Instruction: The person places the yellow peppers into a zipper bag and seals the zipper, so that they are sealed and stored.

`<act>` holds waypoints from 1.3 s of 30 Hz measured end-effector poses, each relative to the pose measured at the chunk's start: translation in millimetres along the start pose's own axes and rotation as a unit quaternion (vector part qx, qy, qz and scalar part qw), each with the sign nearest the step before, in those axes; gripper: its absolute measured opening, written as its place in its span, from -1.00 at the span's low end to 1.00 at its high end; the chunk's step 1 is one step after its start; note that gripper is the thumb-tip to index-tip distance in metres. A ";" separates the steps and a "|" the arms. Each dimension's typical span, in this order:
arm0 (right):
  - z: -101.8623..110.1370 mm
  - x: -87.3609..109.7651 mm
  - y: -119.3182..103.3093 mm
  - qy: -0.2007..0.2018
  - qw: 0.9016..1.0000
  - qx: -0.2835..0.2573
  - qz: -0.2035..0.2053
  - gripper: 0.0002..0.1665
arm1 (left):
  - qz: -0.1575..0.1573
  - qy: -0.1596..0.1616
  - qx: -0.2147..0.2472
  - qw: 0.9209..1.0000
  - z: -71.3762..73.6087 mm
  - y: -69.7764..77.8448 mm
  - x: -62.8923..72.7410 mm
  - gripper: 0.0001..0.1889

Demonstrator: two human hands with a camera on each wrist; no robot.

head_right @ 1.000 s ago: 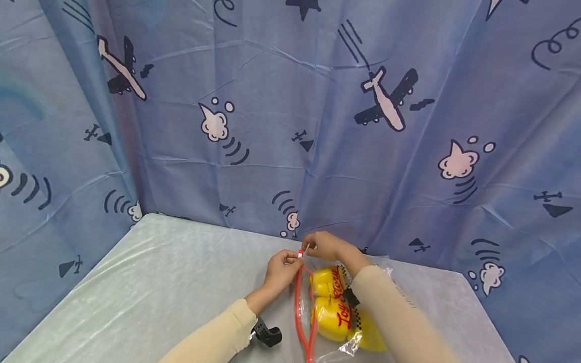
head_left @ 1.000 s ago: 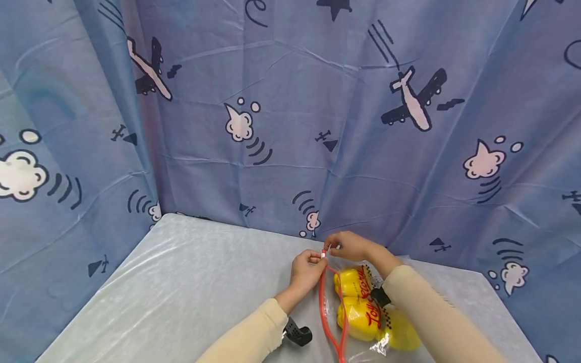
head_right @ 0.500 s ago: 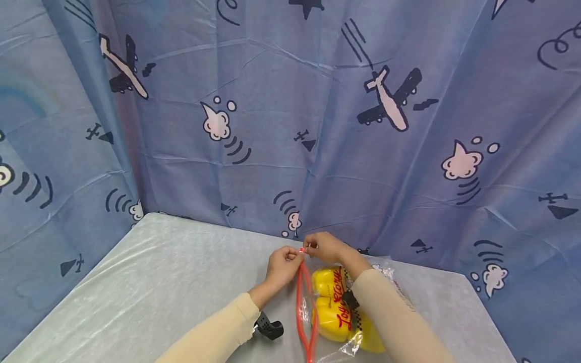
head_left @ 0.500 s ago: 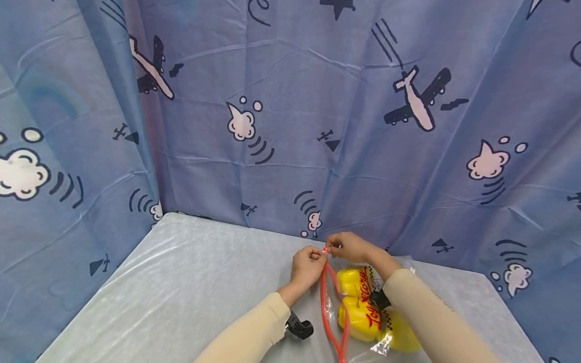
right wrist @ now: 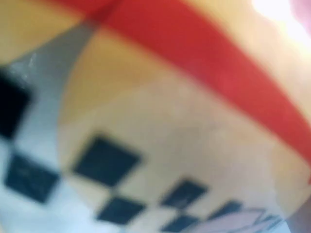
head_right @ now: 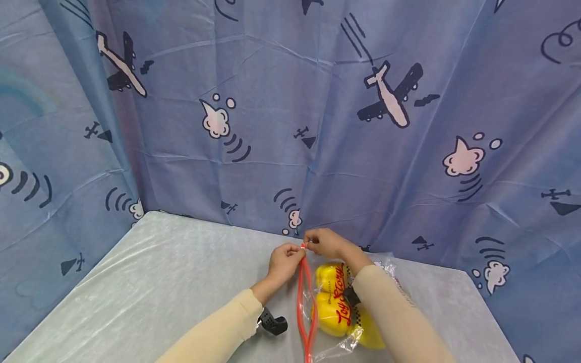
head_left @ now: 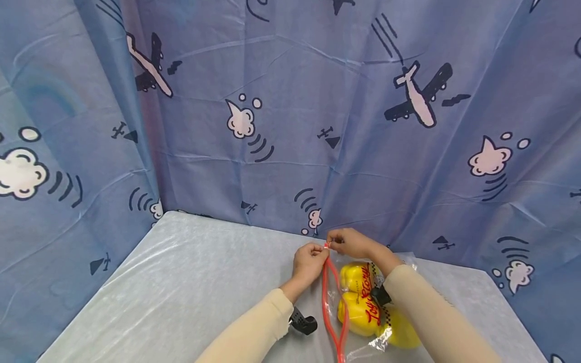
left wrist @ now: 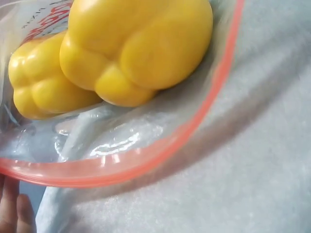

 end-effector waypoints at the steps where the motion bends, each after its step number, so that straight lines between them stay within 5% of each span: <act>1: -0.3 -0.3 -0.1 0.001 1.000 -0.004 0.001 -0.83 | -0.002 0.002 -0.003 1.000 0.1 0.1 -0.3 -0.87; 18: 1.1 -0.1 -1.6 0.009 0.999 -0.014 0.045 -0.84 | -0.045 0.009 -0.016 0.999 3.8 1.6 -1.7 -0.89; 39: 11.3 -0.6 -4.2 -0.008 0.995 0.019 0.097 -0.85 | -0.028 0.045 -0.007 0.999 -2.4 6.3 8.4 -0.91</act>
Point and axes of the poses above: each hand's wrist, its own x-axis away from the middle knuckle, its own z-axis out of the back of the hand, y = z × x, the point moved 3 cm from there along -x, towards the middle knuckle, and after that the axes turned 4 degrees about -z, right-handed, at the moved point
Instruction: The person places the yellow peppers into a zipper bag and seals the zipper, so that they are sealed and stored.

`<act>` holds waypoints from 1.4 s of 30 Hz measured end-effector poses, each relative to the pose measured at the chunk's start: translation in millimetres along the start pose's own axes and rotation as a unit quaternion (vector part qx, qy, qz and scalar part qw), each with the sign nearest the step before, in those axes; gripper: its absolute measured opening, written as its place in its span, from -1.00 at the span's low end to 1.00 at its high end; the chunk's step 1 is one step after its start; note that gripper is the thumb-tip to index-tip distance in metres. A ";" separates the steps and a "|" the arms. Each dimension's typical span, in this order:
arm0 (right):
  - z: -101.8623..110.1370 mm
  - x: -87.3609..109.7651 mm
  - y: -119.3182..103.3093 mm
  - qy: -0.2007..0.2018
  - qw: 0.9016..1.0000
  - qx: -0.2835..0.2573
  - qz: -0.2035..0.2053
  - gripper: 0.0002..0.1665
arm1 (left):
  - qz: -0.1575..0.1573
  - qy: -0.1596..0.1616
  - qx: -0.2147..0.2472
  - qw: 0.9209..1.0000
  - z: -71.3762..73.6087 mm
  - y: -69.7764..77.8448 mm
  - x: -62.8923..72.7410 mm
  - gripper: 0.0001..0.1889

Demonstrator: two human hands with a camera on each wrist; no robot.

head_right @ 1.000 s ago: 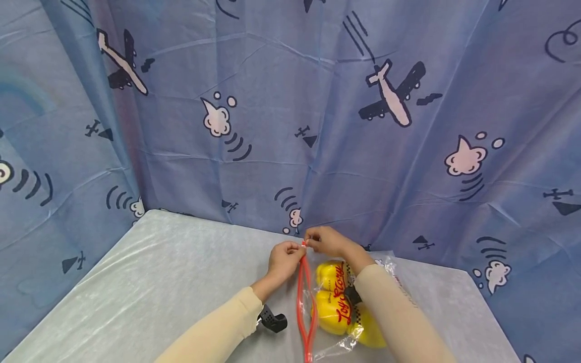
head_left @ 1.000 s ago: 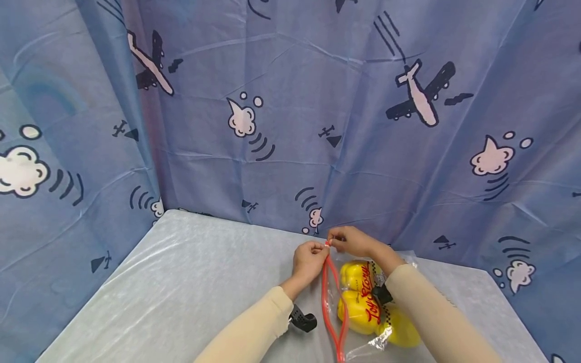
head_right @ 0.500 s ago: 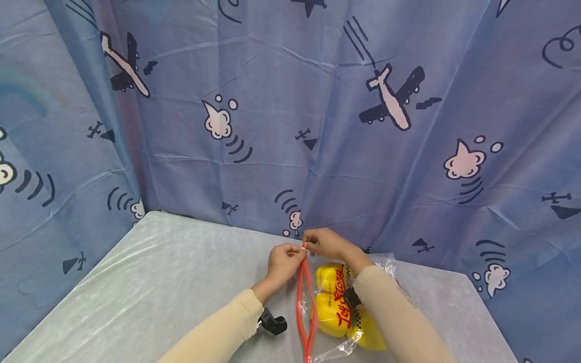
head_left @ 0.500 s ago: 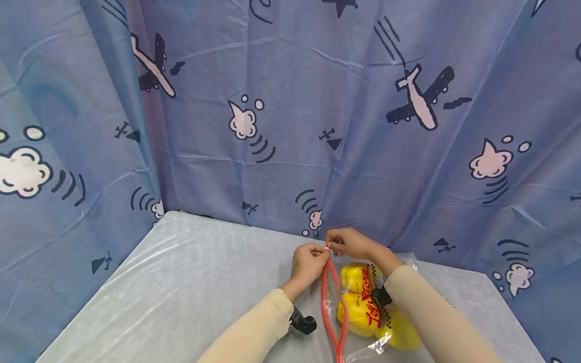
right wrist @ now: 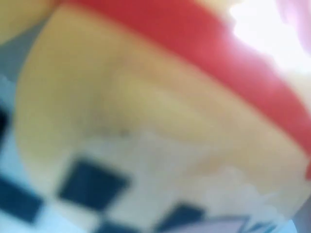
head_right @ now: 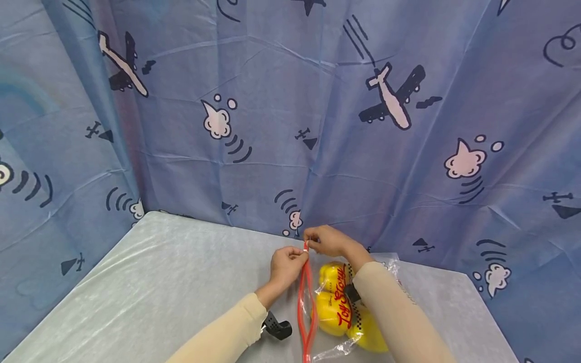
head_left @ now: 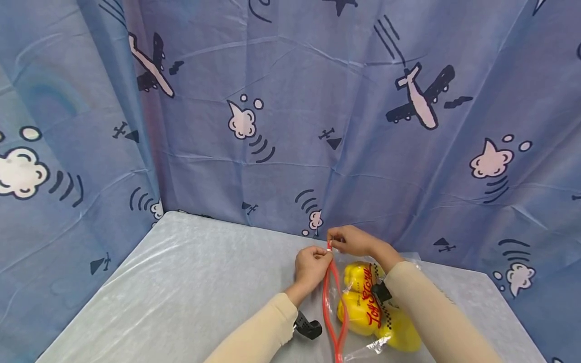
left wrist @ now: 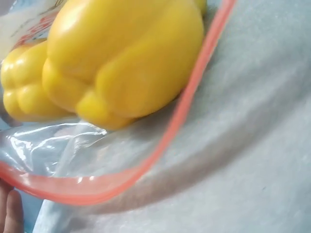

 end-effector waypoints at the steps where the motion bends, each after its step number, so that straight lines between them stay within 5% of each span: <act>1: 0.8 0.2 0.2 0.001 1.000 0.002 0.000 -0.85 | 0.001 -0.001 0.002 1.000 -0.3 0.3 1.4 -0.92; 42: 6.2 -7.6 10.4 0.037 0.998 0.037 -0.025 -0.80 | 0.005 -0.077 -0.017 0.997 15.3 -8.9 54.4 -0.91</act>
Point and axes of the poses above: each hand's wrist, its own x-axis away from the middle knuckle, its own z-axis out of the back of the hand, y = z × x, the point moved 3 cm from there along -x, towards the middle knuckle, and after that the axes turned 4 degrees about -z, right-handed, at the moved point
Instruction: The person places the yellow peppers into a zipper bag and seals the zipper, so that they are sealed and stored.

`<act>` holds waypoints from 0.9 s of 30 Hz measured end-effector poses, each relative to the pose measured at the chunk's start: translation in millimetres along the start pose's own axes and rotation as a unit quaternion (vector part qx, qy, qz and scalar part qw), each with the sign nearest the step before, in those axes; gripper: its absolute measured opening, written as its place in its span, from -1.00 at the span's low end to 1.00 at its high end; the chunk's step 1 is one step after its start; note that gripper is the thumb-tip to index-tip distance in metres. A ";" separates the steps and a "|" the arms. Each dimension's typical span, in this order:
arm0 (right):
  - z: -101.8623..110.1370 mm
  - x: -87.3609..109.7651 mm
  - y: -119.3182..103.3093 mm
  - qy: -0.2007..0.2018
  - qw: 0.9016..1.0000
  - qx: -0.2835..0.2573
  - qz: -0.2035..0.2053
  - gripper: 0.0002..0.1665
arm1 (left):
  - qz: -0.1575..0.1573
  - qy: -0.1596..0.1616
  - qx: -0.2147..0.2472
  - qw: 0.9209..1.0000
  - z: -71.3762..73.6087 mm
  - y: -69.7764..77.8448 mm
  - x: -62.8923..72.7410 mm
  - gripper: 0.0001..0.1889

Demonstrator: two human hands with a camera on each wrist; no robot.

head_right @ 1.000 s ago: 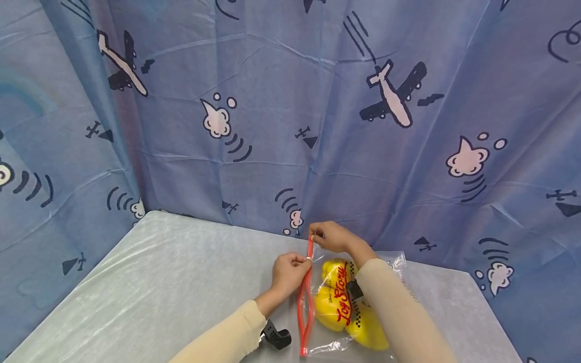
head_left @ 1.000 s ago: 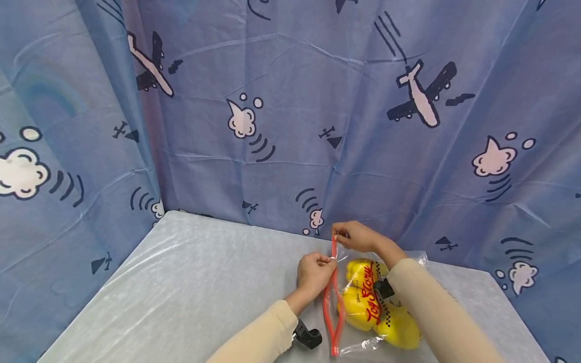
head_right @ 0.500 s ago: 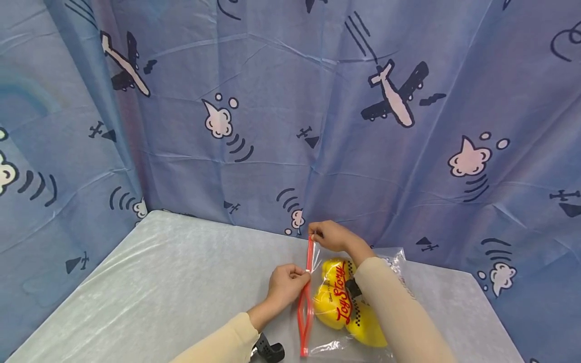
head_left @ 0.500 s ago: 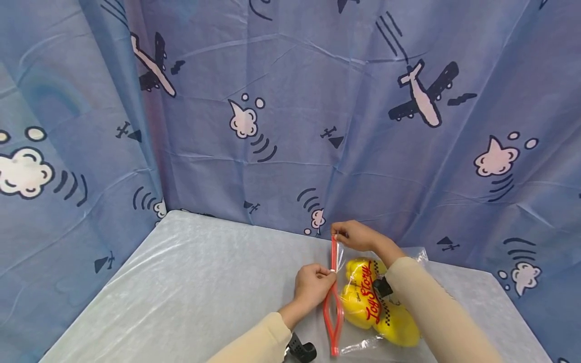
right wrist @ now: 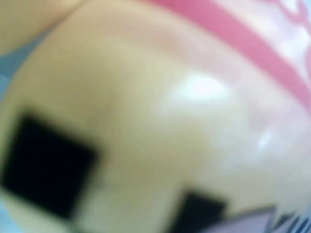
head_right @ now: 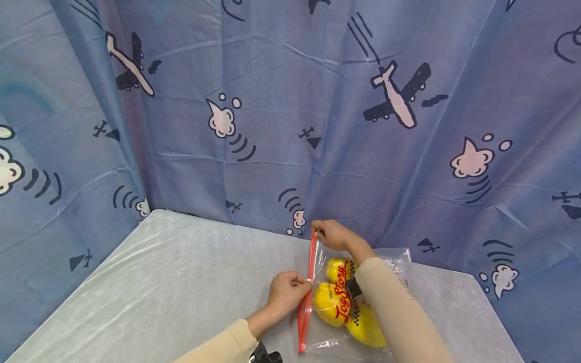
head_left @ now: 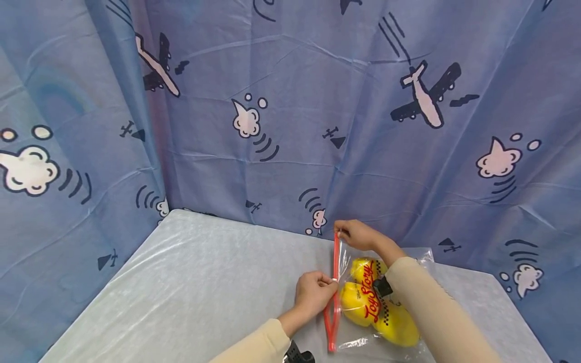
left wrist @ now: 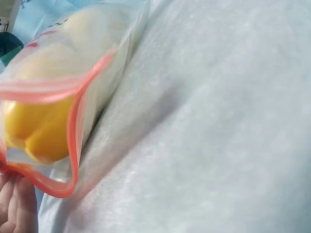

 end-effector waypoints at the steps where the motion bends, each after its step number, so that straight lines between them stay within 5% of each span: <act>1: 0.0 -0.5 0.5 0.000 1.000 0.000 -0.004 -0.80 | 0.001 0.000 -0.003 1.000 0.1 -0.4 1.0 -0.90; 27: 6.2 -2.1 -1.1 0.019 0.999 -0.011 -0.030 -0.78 | 0.010 -0.071 0.012 0.997 17.5 5.2 47.7 -0.85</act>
Point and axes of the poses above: each hand's wrist, its own x-axis away from the middle knuckle, its own z-axis out of the back of the hand, y = z × x, the point moved 3 cm from there along -x, towards the middle knuckle, and after that the axes turned 4 degrees about -z, right-handed, at the moved point
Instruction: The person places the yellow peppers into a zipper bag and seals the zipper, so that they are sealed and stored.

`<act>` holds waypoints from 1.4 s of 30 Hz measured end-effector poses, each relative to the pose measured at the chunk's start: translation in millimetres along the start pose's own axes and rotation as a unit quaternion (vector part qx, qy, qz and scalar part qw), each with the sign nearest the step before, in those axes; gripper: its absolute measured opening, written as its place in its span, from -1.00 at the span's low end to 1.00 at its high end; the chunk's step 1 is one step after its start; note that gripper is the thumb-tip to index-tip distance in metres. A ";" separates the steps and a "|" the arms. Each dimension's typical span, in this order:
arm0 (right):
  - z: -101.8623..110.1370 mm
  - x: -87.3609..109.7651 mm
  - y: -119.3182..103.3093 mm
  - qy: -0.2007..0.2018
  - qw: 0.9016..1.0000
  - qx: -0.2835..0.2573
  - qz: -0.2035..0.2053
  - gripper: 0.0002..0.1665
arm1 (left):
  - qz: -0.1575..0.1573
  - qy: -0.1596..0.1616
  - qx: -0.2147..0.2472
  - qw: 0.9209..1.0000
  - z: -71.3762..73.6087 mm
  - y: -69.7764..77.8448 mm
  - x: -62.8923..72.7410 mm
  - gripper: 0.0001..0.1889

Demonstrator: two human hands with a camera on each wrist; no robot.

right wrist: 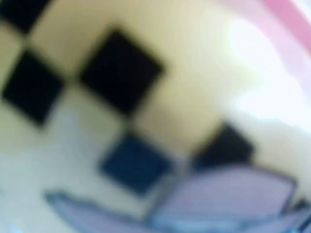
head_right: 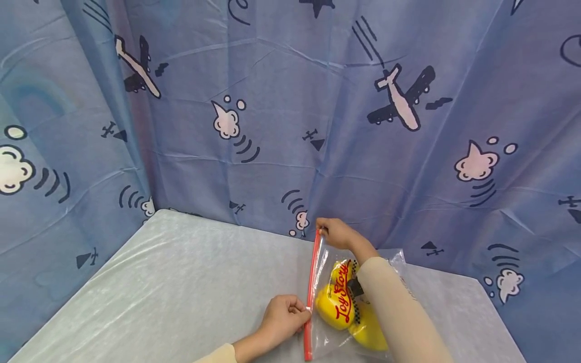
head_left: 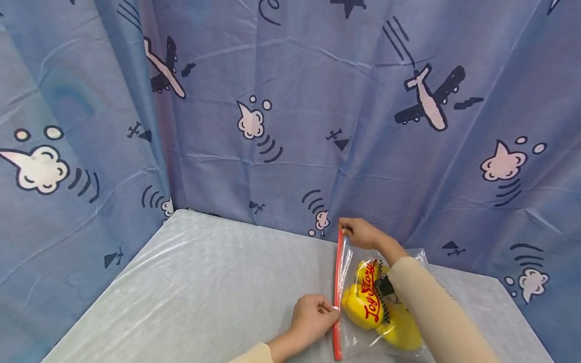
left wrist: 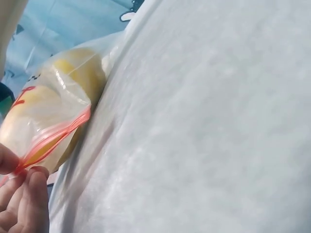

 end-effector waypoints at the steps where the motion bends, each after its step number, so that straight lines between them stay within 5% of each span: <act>1: 0.0 -0.3 -0.4 0.002 1.000 0.000 0.000 -0.78 | 0.001 -0.002 0.000 1.000 0.2 0.1 1.7 -0.86; 10: 2.6 -3.4 -0.7 0.009 1.000 0.006 -0.027 -0.80 | -0.002 -0.019 0.009 1.000 1.8 1.4 15.9 -0.86; 32: 0.5 1.9 9.8 0.016 0.998 -0.011 -0.062 -0.85 | 0.087 -0.096 0.053 0.990 11.6 -8.4 45.8 -0.84; 37: 0.3 5.4 10.0 0.021 0.998 -0.029 -0.060 -0.87 | 0.075 -0.121 0.034 0.989 18.5 -11.7 41.8 -0.84; 42: 2.0 8.0 8.4 0.018 0.998 -0.018 -0.049 -0.79 | 0.028 -0.130 0.000 0.991 28.9 -14.1 34.5 -0.84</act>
Point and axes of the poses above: each hand's wrist, its own x-axis away from the middle knuckle, its own z-axis out of the back of the hand, y = z × x, the point moved 3 cm from there along -x, towards the middle knuckle, and after that the axes turned 4 degrees about -z, right-handed, at the moved point
